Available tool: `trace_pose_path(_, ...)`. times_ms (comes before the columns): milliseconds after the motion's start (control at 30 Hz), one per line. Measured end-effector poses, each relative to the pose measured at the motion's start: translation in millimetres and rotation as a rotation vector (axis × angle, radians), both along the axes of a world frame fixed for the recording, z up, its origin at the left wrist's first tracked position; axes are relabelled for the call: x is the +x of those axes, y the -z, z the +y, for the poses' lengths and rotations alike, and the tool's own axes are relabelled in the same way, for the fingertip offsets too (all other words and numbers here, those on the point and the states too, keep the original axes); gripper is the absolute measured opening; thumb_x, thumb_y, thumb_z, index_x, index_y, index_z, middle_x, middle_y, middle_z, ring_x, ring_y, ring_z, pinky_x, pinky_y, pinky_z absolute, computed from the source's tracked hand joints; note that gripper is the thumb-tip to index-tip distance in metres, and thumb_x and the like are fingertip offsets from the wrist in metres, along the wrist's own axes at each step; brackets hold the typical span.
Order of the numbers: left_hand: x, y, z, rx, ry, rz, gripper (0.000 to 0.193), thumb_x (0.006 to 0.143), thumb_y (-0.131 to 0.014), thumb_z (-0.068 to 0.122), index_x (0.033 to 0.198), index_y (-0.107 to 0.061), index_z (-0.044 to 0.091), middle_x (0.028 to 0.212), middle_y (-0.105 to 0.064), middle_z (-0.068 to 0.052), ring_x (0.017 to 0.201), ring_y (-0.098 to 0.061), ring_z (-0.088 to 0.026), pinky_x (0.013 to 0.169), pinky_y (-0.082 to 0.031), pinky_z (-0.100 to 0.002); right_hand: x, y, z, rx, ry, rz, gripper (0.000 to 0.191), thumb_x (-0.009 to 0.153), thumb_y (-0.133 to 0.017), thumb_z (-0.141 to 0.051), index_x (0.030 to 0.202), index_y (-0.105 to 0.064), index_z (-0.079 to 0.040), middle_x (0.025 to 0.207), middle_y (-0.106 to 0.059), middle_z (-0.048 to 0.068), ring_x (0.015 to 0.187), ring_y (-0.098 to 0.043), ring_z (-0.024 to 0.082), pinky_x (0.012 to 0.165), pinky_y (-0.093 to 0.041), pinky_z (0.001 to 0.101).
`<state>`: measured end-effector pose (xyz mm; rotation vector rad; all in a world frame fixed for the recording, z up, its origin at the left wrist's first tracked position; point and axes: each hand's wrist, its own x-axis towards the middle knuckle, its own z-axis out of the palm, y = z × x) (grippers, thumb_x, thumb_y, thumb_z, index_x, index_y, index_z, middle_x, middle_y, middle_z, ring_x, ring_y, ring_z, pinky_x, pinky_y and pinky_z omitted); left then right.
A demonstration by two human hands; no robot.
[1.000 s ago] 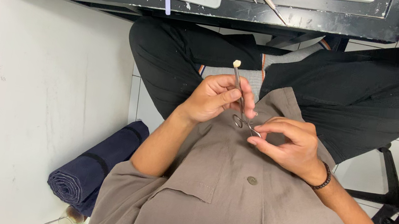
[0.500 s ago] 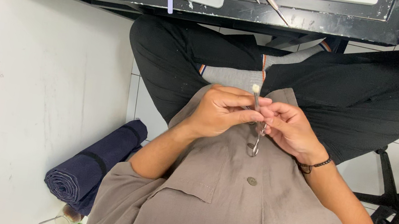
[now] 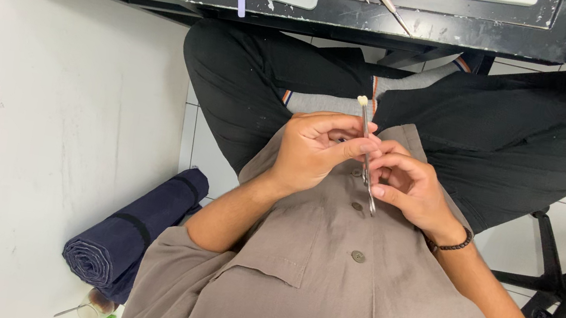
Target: The person holds a dental crown on a metal holder in one hand and uses a fine brush to apply and shape porcelain/ceramic material on the crown, dipping toward a palette of ceramic powders and referencing a VITA shade guide. They later use scissors-like pliers to adjust the crown and continue applying material with the brush.
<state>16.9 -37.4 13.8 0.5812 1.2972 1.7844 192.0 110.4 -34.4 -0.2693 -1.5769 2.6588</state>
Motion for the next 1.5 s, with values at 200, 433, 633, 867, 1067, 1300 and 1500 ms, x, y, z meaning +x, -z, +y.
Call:
trace_pose_path(200,1,-5,0,-0.008,-0.023,0.202,0.02,0.096,-0.076,0.001,0.114,-0.072,-0.009,0.103,-0.077,-0.015,0.095,-0.078,-0.02,0.083,-0.068,-0.031,6,0,0,0.032,-0.037,0.041,0.043,0.091,-0.079,-0.005,0.131,-0.063,0.0,0.123,-0.058,0.008,0.101,-0.061,0.016,0.096,-0.055,0.033)
trace_pose_path(433,7,-13,3,0.029,-0.224,0.707,0.021,0.09,-0.083,0.002,0.107,-0.071,-0.003,0.101,-0.075,-0.013,0.089,-0.078,-0.017,0.074,-0.066,-0.026,-1,18,9,-0.321,0.058,-0.01,0.036,0.103,-0.062,-0.011,0.135,-0.064,0.005,0.13,-0.068,0.02,0.115,-0.07,0.028,0.099,-0.059,0.0421)
trace_pose_path(633,9,-10,12,0.063,-0.34,1.023,0.024,0.086,-0.085,-0.004,0.105,-0.07,-0.005,0.098,-0.074,-0.015,0.089,-0.076,-0.025,0.076,-0.064,-0.033,-24,38,14,-0.316,0.191,-0.145,0.03,0.104,-0.063,-0.008,0.132,-0.063,0.005,0.129,-0.068,0.02,0.113,-0.069,0.024,0.1,-0.059,0.0388)
trace_pose_path(867,10,1,19,0.11,-0.354,1.094,0.025,0.09,-0.08,-0.008,0.112,-0.069,-0.004,0.106,-0.073,-0.015,0.101,-0.076,-0.03,0.09,-0.065,-0.037,-62,64,22,-0.092,0.237,-0.029,0.012,0.1,-0.07,0.005,0.111,-0.067,0.005,0.123,-0.069,0.017,0.109,-0.069,0.018,0.1,-0.059,0.0321)
trace_pose_path(1067,-5,15,14,-0.043,-0.264,0.937,0.024,0.099,-0.071,-0.005,0.123,-0.069,-0.003,0.12,-0.074,-0.012,0.111,-0.076,-0.027,0.099,-0.063,-0.036,-61,61,3,0.211,0.346,-0.069,0.009,0.094,-0.073,0.008,0.1,-0.067,0.004,0.109,-0.072,0.011,0.1,-0.069,0.012,0.091,-0.059,0.0262)
trace_pose_path(1300,-12,32,14,0.036,-0.058,0.934,0.034,0.096,-0.068,-0.009,0.13,-0.063,-0.003,0.131,-0.07,-0.015,0.123,-0.07,-0.03,0.107,-0.06,-0.037,-56,55,-7,0.798,0.303,-0.12,0.008,0.088,-0.078,0.004,0.092,-0.072,0.005,0.084,-0.07,0.01,0.073,-0.067,0.014,0.064,-0.051,0.0262)
trace_pose_path(1500,-9,37,10,0.069,0.023,0.926,0.041,0.093,-0.065,-0.013,0.132,-0.062,-0.002,0.134,-0.068,-0.014,0.128,-0.068,-0.03,0.117,-0.055,-0.04,-60,46,-4,0.822,0.306,0.031,0.013,0.088,-0.074,0.005,0.1,-0.072,0.004,0.107,-0.076,0.015,0.099,-0.076,0.023,0.086,-0.06,0.0306)
